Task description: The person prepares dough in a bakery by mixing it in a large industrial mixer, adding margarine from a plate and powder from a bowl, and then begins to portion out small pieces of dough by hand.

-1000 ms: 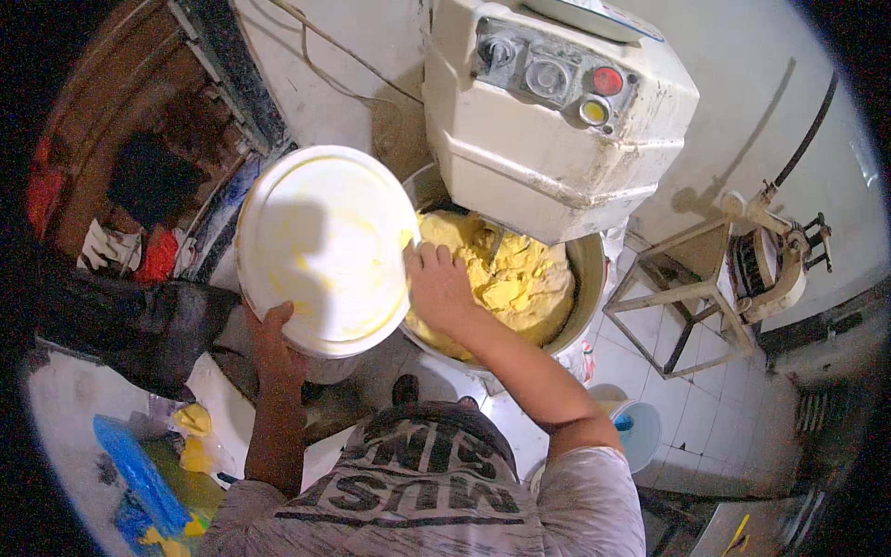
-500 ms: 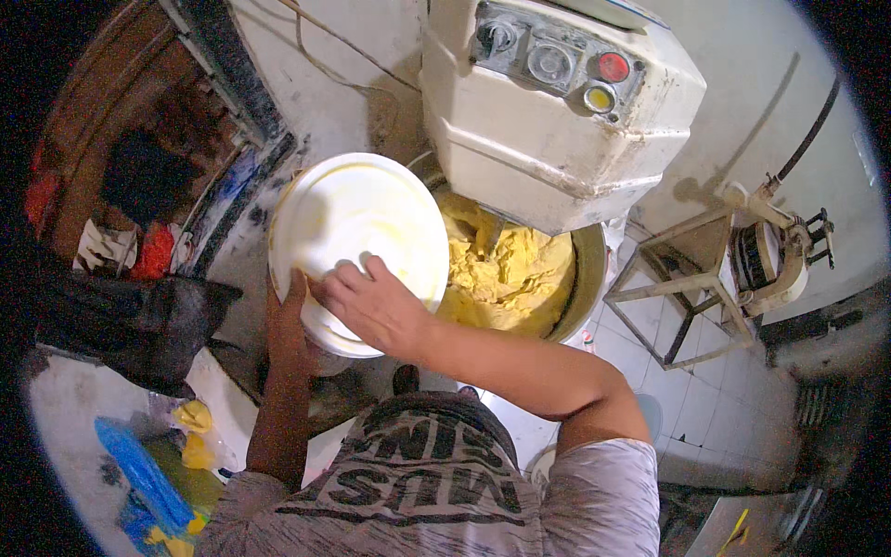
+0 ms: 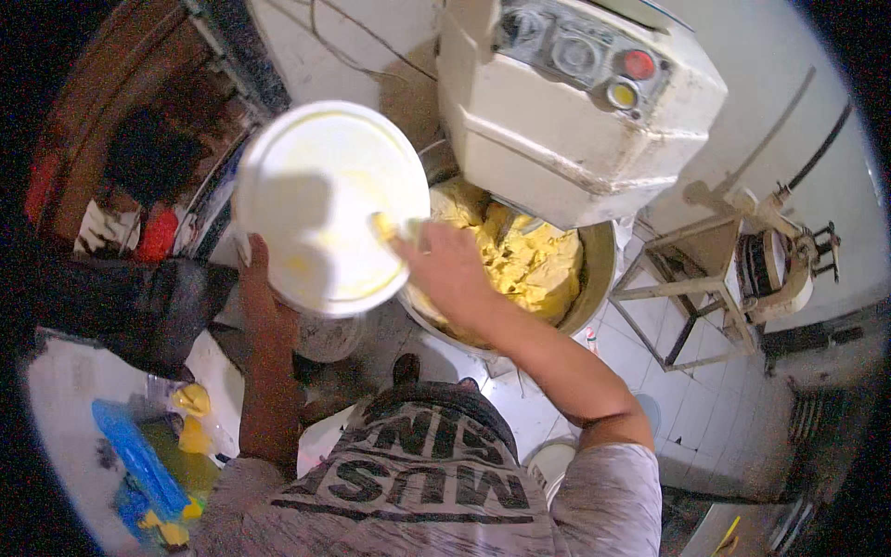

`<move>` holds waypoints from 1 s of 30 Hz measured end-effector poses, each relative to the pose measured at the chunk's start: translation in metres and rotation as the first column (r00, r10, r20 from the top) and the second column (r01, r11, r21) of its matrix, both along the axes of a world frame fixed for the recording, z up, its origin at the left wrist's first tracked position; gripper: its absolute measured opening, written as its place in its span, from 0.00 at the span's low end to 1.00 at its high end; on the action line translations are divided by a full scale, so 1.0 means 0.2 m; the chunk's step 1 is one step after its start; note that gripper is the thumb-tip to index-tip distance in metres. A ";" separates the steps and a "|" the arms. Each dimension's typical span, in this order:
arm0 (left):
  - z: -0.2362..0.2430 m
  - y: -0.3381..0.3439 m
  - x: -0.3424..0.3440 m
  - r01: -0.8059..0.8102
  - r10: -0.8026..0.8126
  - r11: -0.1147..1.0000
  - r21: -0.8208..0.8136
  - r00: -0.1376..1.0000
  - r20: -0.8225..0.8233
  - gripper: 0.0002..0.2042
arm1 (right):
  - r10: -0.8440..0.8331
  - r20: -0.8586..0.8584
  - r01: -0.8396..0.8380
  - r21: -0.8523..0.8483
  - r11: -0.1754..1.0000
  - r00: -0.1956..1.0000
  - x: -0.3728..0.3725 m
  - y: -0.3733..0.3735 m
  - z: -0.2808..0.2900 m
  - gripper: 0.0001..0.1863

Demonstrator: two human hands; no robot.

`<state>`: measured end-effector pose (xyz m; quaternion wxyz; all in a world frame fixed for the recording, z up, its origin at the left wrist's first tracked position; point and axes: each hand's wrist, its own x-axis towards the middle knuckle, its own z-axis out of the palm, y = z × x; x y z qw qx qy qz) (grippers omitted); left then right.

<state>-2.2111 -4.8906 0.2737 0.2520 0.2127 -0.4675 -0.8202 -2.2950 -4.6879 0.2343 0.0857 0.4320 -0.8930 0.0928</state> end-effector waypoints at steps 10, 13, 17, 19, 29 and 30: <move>0.06 0.02 -0.03 0.021 -0.032 0.998 -0.067 0.987 -0.157 0.30 | -0.042 -0.140 0.050 0.053 0.997 0.989 0.02 0.09 -0.10 0.31; 0.02 0.03 -0.05 -0.027 0.011 0.992 -0.124 0.992 -0.125 0.29 | 0.110 0.003 -0.110 -0.067 0.992 0.994 0.14 -0.01 -0.08 0.32; 0.03 0.07 -0.03 -0.034 0.026 0.988 -0.153 0.998 -0.050 0.29 | 0.216 0.246 -0.130 -0.323 0.937 0.945 0.21 -0.10 0.01 0.33; 0.02 0.04 -0.02 0.030 -0.043 0.987 -0.156 0.996 -0.079 0.29 | 0.154 0.209 -0.110 -0.208 0.972 0.966 0.16 -0.09 0.08 0.30; -0.02 0.00 0.00 0.116 -0.117 0.993 -0.025 0.993 -0.017 0.30 | 0.276 0.020 -0.271 -0.136 0.953 0.961 0.13 -0.12 0.08 0.23; 0.00 -0.02 0.01 0.088 -0.089 0.995 -0.049 0.996 -0.012 0.31 | 0.310 0.145 -0.281 -0.186 0.941 0.940 0.10 -0.09 0.07 0.23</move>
